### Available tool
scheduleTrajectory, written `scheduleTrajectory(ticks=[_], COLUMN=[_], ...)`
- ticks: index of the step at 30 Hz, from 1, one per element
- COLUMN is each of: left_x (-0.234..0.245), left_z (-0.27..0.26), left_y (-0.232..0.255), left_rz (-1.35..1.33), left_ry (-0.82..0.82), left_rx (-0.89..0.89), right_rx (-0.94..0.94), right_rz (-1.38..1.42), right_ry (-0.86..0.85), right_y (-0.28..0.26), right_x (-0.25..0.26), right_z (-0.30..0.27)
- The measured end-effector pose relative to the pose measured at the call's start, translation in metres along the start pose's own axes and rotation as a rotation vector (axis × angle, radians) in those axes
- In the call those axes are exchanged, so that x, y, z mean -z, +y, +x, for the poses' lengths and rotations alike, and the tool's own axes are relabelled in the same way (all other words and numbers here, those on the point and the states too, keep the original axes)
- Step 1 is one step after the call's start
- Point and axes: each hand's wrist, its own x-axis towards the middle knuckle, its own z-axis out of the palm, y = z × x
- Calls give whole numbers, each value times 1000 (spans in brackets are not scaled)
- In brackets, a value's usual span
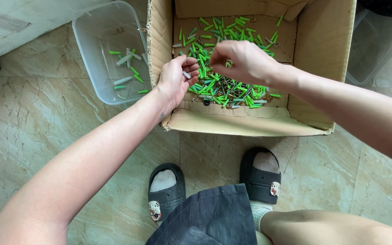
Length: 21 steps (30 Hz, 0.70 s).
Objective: Sorting various wall anchors and hardware into different containers.
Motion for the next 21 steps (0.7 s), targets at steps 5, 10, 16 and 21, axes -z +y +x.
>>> scheduleTrajectory(ticks=[5, 10, 16, 21], left_x=[0, 0, 2, 3], left_z=[1, 2, 4, 4], left_y=[-2, -2, -3, -3], left_rz=[10, 20, 29, 36], left_ry=[48, 48, 53, 53], left_rx=[4, 8, 8, 12], right_rx=[384, 367, 141, 314], right_rz=[-620, -668, -666, -566], right_ry=[-327, -206, -41, -94], right_y=[29, 58, 75, 39], right_x=[1, 14, 40, 31], right_z=[-32, -28, -25, -36])
